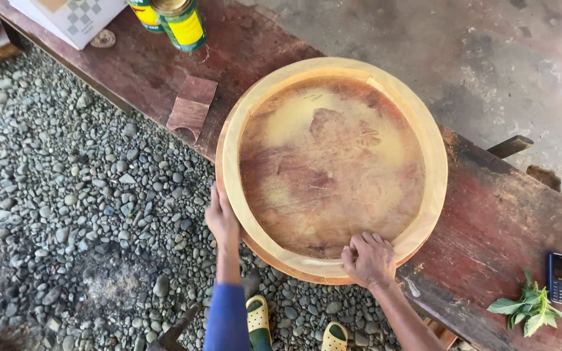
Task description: The person sands the surface of a large, round wooden tray using a sanding block. They work methodically around the tray, smoothing the wood grain while the tray rests on a wooden workbench.
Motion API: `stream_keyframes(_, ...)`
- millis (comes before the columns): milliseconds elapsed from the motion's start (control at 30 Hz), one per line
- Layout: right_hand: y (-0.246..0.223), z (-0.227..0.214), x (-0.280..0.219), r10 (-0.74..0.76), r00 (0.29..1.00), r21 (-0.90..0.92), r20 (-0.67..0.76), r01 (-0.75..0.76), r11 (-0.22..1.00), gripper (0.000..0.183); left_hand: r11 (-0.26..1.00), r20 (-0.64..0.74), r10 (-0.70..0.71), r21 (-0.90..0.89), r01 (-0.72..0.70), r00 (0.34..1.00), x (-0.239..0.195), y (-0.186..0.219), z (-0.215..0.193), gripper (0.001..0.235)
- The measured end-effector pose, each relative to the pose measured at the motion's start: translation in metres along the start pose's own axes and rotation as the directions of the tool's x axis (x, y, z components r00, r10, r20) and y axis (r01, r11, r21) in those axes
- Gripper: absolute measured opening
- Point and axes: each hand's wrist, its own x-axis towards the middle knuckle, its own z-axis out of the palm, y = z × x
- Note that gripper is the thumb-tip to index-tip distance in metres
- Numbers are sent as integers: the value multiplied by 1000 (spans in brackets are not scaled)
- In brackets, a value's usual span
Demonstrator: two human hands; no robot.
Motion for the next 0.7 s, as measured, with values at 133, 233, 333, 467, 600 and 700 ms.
stream_keyframes(133, -1, 2, -2, 30, 998, 7, 47, -31, 1000, 21, 992, -159, 77, 110, -60, 984, -95, -15, -4, 46)
stream_keyframes(233, 1, 1, 0, 17, 997, -17, 74, -16, 1000, 21, 997, -193, -6, 72, 20, 981, -72, -1, 0, 44)
stream_keyframes(333, 5, 1, -1, 3, 998, -4, 63, -3, 1000, 23, 991, -118, -97, -106, 85, 988, -6, -8, 8, 47)
stream_keyframes(467, 6, 9, -6, -25, 1000, 18, 10, 25, 1000, 23, 992, -97, -62, -111, 51, 993, 4, -17, 4, 48)
stream_keyframes(600, 3, -2, 0, 17, 993, 4, 113, -18, 1000, 25, 998, -134, -57, -7, 57, 989, -101, 3, -1, 46)
stream_keyframes(700, 2, 2, -2, -20, 998, 18, 63, 19, 1000, 25, 983, -146, -134, -142, 114, 980, -141, 17, -2, 48)
